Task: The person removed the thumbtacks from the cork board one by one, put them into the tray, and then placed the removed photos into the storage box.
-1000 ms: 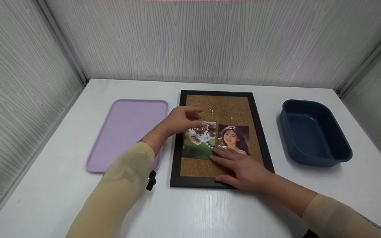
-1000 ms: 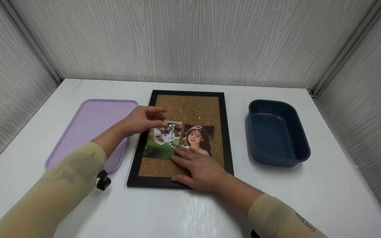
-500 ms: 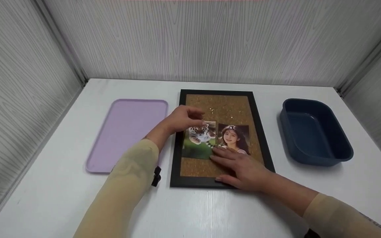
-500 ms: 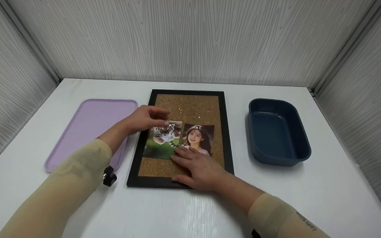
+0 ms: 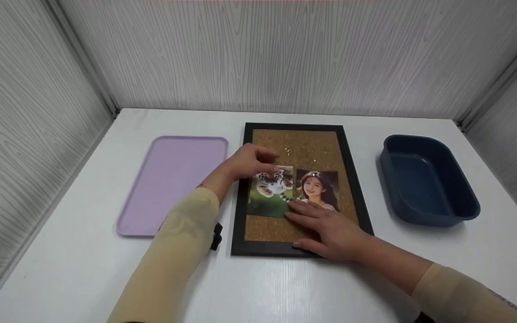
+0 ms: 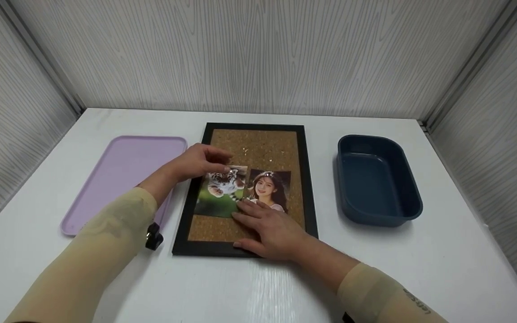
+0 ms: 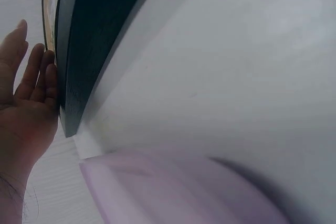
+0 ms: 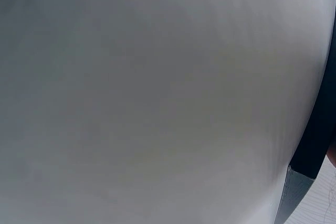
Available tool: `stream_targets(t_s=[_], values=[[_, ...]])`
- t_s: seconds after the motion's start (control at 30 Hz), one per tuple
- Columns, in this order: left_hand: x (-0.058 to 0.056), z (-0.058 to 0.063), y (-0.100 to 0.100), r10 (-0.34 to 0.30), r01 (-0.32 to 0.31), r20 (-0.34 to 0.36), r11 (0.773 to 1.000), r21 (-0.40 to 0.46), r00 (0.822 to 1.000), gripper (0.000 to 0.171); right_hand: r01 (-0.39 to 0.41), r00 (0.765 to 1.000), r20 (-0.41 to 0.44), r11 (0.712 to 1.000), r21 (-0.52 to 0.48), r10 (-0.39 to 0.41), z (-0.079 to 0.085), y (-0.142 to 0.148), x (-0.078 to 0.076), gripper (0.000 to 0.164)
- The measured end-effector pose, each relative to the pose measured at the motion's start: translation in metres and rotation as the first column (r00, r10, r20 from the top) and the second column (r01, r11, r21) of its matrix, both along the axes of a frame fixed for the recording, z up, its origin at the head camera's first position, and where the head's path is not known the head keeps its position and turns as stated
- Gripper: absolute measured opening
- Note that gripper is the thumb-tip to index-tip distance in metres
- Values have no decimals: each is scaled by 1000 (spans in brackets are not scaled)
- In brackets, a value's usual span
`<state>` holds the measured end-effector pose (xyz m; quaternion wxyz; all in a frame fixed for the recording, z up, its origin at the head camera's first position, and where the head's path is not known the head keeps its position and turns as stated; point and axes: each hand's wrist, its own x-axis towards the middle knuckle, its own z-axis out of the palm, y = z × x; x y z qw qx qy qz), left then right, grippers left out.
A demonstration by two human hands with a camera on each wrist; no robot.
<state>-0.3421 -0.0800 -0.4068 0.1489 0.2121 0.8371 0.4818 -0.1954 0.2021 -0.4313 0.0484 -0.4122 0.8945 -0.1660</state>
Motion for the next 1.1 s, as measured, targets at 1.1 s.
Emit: stream_targets(t_s=[1.1], values=[[-11,-4,3,-86,82,-30,987,-135,996,36,16,999,29,1000,14,-16,1,1,0,72]])
